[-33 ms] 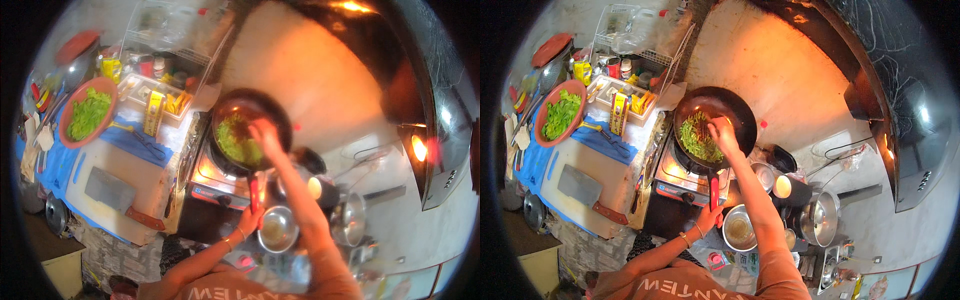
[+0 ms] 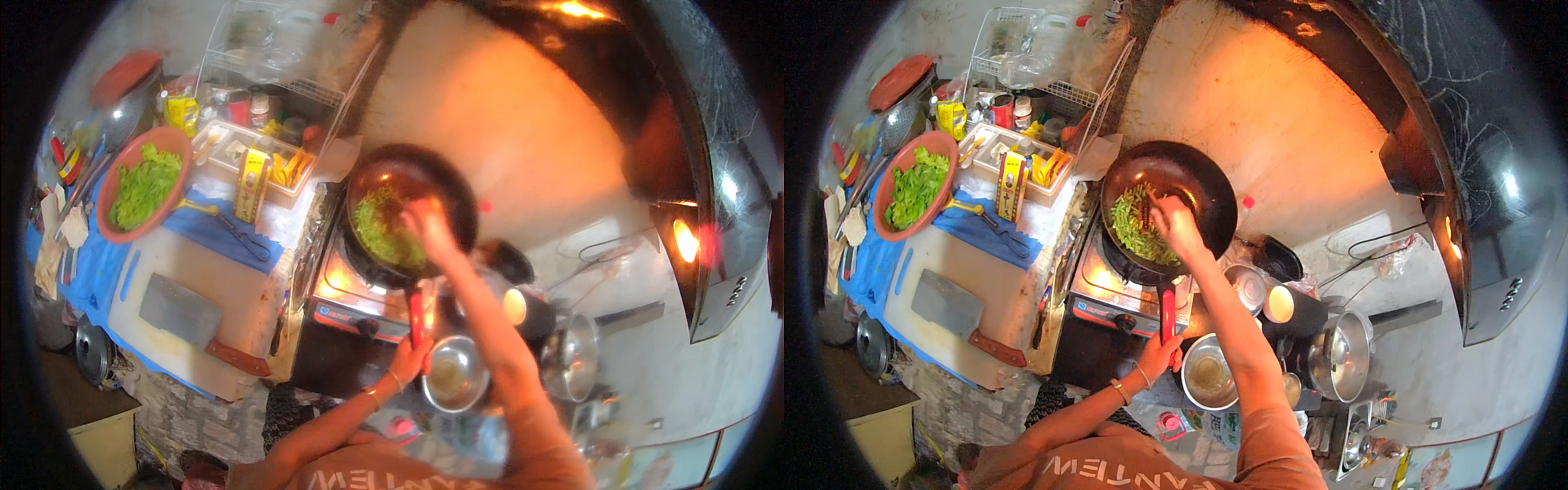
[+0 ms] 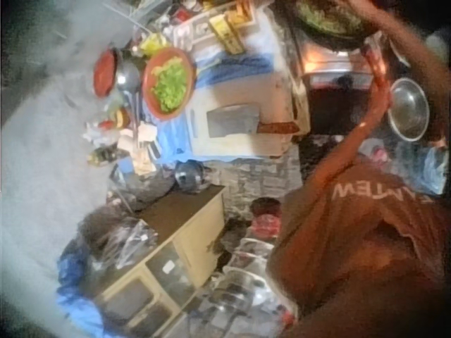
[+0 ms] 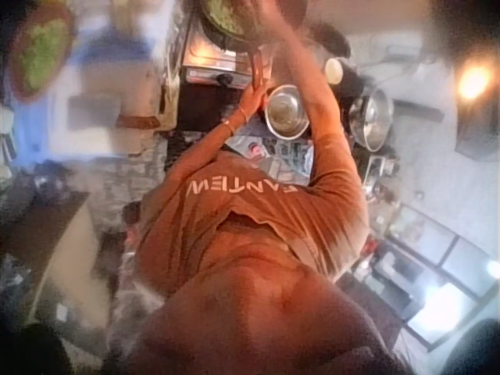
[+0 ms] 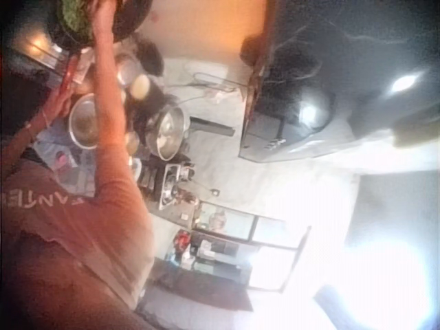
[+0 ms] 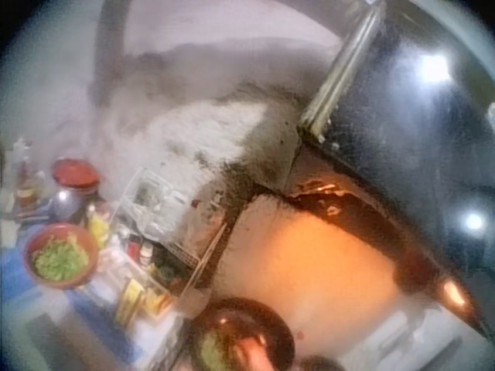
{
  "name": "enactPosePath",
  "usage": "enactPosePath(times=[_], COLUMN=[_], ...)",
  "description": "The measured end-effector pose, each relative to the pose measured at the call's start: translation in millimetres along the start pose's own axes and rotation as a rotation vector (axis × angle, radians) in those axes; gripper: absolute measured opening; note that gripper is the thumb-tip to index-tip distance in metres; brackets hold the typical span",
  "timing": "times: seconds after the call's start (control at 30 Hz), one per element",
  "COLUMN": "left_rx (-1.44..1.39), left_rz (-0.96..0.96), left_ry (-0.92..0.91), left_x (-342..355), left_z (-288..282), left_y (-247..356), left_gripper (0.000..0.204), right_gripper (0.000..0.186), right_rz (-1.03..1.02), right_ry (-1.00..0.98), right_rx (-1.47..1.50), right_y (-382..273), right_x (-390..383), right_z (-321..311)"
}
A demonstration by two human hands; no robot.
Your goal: The person stir-fries green vegetables in a wok over a gas burner, adding liquid and seasonings from various containers. They use chopsticks and a ladle to mix the contents and transfer some liquid between bowls.
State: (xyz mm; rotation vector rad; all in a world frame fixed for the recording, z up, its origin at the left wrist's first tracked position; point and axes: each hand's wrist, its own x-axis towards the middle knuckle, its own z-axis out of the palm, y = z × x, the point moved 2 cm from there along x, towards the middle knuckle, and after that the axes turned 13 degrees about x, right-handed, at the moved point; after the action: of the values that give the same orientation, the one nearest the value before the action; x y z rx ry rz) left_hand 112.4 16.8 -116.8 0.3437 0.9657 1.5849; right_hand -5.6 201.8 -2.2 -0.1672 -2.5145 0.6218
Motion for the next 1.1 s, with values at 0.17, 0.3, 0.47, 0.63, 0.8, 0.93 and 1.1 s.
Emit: enactPosePath(times=[0.17,0.3,0.47,0.63,0.8,0.93,1.1], left_rx=[0.113,0.119,0.086,0.037,0.092,0.08,0.046], left_rz=[0.075,0.12,0.092,0.084,0.105,0.109,0.011], left_ry=[-0.062,-0.06,-0.113,-0.096,-0.087,-0.043,-0.025], left_x=[-2.2,4.7,-1.0,2.6,3.6,2.3,4.8], left_z=[-7.6,-6.4,13.4,7.8,13.1,6.7,10.0], left_y=[0.2,-6.0,-3.0,-3.4,-4.4,-2.3,-9.9], left_gripper=[0.017,0.016,0.012,0.012,0.013,0.02,0.02], right_gripper=[0.017,0.018,0.018,0.016,0.018,0.019,0.016], right_rz=[0.09,0.534,0.699,0.758,0.764,0.753,0.688], right_ry=[-0.166,0.123,0.184,0.314,0.307,0.314,0.268], right_rx=[0.079,0.631,0.723,0.62,0.706,0.872,0.788], right_y=[-62.8,-94.2,-22.1,-9.0,3.5,-21.0,-16.8], right_x=[-36.7,-39.6,-74.3,-87.5,-85.4,-38.5,-15.3], right_z=[-29.6,-27.7,-46.4,-120.9,-83.1,-48.4,-15.7])
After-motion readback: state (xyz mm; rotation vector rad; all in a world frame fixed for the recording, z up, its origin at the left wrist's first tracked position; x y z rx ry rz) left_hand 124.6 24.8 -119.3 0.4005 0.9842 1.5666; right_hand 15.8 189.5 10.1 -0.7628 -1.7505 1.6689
